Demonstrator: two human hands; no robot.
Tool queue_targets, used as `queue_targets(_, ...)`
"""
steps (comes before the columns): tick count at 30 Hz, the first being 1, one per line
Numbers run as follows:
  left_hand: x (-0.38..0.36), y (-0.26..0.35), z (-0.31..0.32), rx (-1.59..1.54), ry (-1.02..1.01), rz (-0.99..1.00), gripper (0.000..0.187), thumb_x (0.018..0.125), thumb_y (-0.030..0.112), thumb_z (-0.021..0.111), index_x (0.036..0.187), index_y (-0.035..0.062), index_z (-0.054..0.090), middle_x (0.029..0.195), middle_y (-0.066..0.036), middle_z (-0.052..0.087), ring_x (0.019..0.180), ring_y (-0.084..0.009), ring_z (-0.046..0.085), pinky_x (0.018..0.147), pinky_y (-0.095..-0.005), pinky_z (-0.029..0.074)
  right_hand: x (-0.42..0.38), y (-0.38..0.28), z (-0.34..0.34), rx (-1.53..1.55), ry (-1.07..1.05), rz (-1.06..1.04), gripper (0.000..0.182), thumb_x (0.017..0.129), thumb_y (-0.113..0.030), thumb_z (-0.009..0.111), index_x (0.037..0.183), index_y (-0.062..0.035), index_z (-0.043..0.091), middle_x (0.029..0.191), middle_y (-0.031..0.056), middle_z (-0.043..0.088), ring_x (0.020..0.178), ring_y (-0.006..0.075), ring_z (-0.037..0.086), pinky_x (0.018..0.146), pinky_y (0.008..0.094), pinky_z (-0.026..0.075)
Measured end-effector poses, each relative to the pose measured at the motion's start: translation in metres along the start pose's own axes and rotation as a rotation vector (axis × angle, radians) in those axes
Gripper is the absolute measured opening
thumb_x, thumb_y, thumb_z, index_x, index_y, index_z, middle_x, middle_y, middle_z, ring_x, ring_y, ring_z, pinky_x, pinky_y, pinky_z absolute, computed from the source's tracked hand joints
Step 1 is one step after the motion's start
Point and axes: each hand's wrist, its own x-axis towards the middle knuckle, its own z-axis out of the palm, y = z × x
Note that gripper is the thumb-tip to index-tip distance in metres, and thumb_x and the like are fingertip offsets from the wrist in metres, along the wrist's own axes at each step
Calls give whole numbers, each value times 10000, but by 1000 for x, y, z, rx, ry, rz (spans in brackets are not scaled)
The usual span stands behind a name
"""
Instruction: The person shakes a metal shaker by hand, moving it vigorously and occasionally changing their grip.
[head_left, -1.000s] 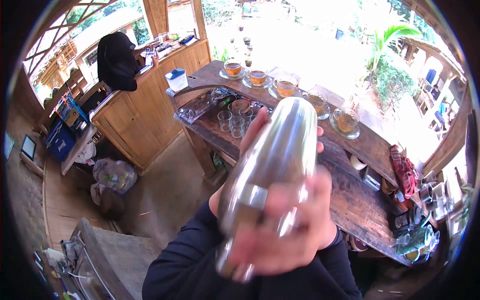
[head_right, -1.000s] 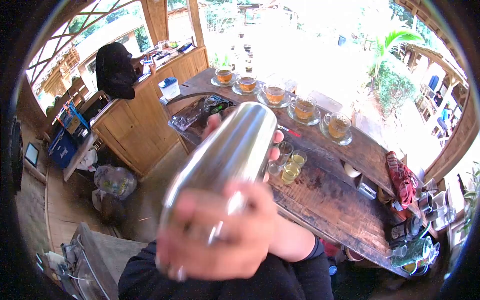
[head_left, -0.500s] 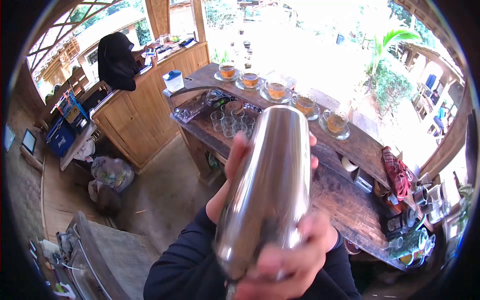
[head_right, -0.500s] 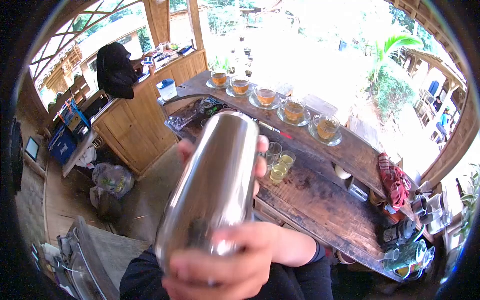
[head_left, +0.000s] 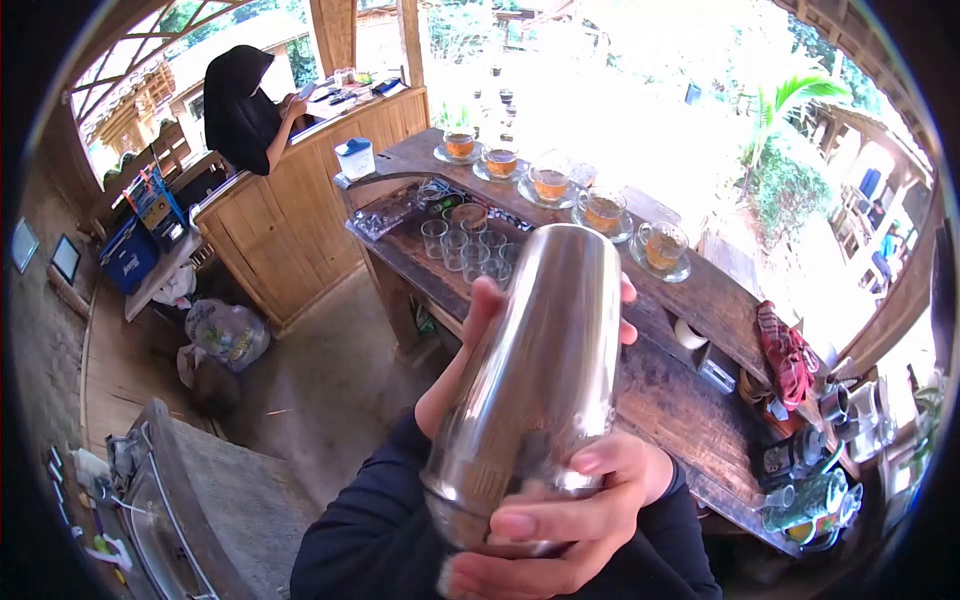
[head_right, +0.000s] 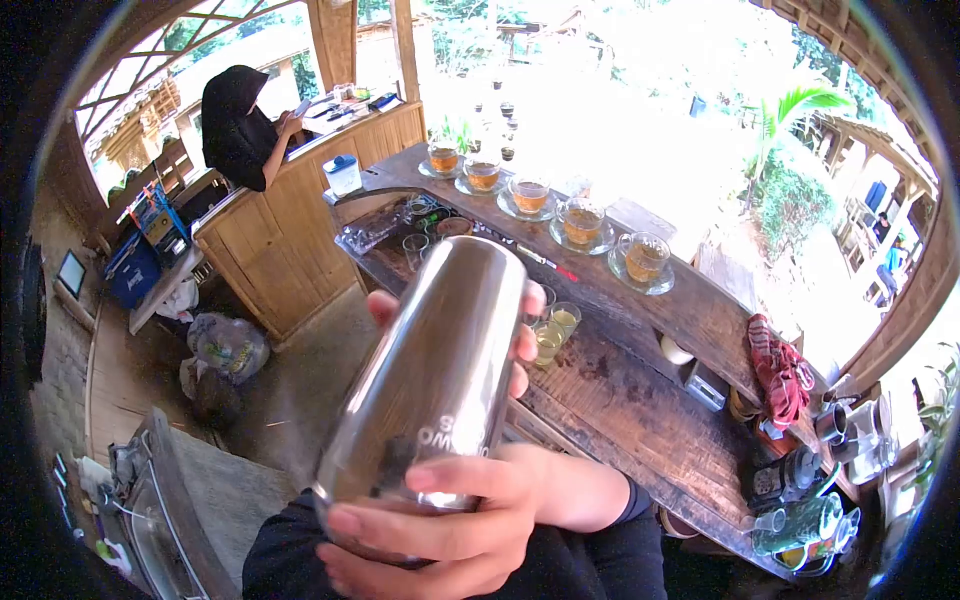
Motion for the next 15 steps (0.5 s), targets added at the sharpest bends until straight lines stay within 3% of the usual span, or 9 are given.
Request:
queue_targets(3, -5, 4, -17, 5, 44, -143, 884, 819, 599, 593, 1410, 17, 287, 1282, -205, 476, 1147, -361, 520, 857, -477, 539, -17, 32, 5, 24, -54, 73, 230, 718, -239, 723, 922, -168, 643, 990, 42, 661, 988, 281, 627, 859, 425, 459)
queue_targets(5, 2, -33, -39, -1110, -381, 1, 632, 905, 525, 479, 1254, -1, 492, 1164, -176, 584, 1088, -247, 561, 948, -405, 461, -31, 54, 13, 36, -94, 129, 285, 700, -286, 746, 921, -140, 637, 1011, 98, 656, 973, 315, 622, 850, 440, 472)
queue_targets(6, -1, -32, -38, -1116, -380, 2, 632, 905, 525, 479, 1254, -1, 492, 1164, -176, 584, 1088, -247, 561, 948, -405, 461, -33, 65, 22, -35, -64, 350, 369, 661, -334, 756, 926, -105, 638, 1035, 131, 638, 1005, 331, 605, 820, 455, 477)
queue_targets(8, -6, -18, -28, -781, 0, -55, 632, 909, 528, 466, 1263, 4, 486, 1173, -177, 578, 1100, -264, 556, 934, -413, 477, -28, 63, 15, -28, -1, 405, 398, 633, -336, 775, 936, -114, 643, 1012, 110, 646, 995, 329, 608, 810, 448, 478)
queue_targets(10, -3, 7, -14, -414, 354, -128, 633, 914, 530, 453, 1272, 9, 480, 1182, -178, 572, 1112, -280, 550, 920, -420, 493, -11, 31, -9, 45, -150, 185, 350, 708, -245, 745, 956, -20, 644, 1085, 141, 639, 1061, 356, 581, 942, 501, 417)
queue_targets(11, -3, 13, -7, -227, 526, -150, 633, 916, 531, 446, 1276, 12, 478, 1186, -178, 570, 1118, -289, 547, 913, -424, 501, -3, 19, -11, 37, -58, 26, 205, 735, -193, 693, 918, -110, 654, 1049, 45, 647, 1038, 269, 605, 913, 446, 435)
queue_targets(12, -1, 10, 11, 45, 520, -42, 737, 872, 576, 514, 1341, 18, 401, 1238, -208, 504, 1149, -327, 529, 851, -434, 545, 0, 9, -8, 29, 35, -137, 134, 762, -141, 642, 880, -200, 663, 1013, -50, 654, 1015, 181, 629, 884, 392, 453)
queue_targets(13, -2, 12, 2, 157, 230, 4, 803, 842, 595, 550, 1368, 19, 356, 1264, -220, 463, 1154, -341, 524, 832, -433, 554, -18, 0, 8, 67, 189, -291, 131, 763, -136, 646, 869, -210, 661, 1002, -89, 649, 1011, 132, 631, 911, 386, 440)
queue_targets(15, 2, 9, -17, 299, -179, 196, 966, 762, 627, 640, 1402, 2, 275, 1304, -239, 376, 1150, -362, 522, 777, -390, 579, -8, 14, -7, 128, 22, -449, 156, 757, -129, 654, 889, -211, 655, 986, -101, 642, 1008, 106, 628, 918, 385, 439)
